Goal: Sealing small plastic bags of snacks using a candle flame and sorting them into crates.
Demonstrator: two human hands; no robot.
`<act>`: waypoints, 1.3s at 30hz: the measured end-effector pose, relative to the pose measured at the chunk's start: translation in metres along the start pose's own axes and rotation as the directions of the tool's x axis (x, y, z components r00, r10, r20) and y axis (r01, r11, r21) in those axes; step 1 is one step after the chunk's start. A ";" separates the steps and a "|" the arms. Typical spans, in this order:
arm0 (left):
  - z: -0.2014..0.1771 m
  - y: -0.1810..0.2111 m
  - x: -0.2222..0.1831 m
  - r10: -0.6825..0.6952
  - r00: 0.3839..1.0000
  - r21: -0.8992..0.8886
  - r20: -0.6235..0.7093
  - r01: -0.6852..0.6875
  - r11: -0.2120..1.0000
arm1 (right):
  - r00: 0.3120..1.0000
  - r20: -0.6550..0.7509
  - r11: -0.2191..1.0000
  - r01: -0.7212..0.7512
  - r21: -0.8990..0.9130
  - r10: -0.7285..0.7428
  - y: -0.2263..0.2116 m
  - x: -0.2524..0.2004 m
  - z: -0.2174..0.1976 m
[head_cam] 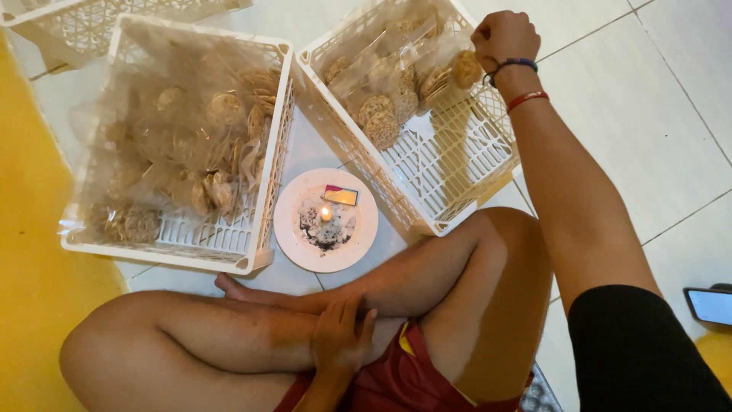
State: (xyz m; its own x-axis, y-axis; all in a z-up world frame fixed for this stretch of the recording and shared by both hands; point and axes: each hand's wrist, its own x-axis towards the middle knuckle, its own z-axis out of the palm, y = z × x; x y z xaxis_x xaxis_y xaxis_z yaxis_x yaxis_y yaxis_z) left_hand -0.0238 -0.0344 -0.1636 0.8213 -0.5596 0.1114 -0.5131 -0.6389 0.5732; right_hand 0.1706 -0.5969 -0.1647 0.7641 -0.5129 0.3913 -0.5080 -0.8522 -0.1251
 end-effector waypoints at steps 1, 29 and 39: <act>-0.002 0.002 0.001 0.004 1.000 -0.001 -0.001 -0.004 1.000 | 1.000 -0.003 1.000 -0.002 -0.002 0.002 -0.006 0.000 0.001; 0.005 0.001 0.006 0.029 0.999 -0.020 -0.020 -0.029 0.999 | 0.856 0.437 0.774 -0.468 0.427 0.277 -0.031 -0.100 0.120; 0.004 0.004 0.004 0.022 1.000 -0.014 -0.013 -0.022 1.000 | 0.894 0.386 0.687 -0.429 0.587 0.228 -0.047 -0.095 0.128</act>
State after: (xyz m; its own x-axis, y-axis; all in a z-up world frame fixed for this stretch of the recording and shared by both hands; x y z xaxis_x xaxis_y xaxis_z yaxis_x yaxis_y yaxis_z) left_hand -0.0234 -0.0411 -0.1639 0.8131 -0.5664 0.1346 -0.5276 -0.6192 0.5816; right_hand 0.1725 -0.5208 -0.3126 0.7205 -0.6927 -0.0307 -0.4429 -0.4257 -0.7890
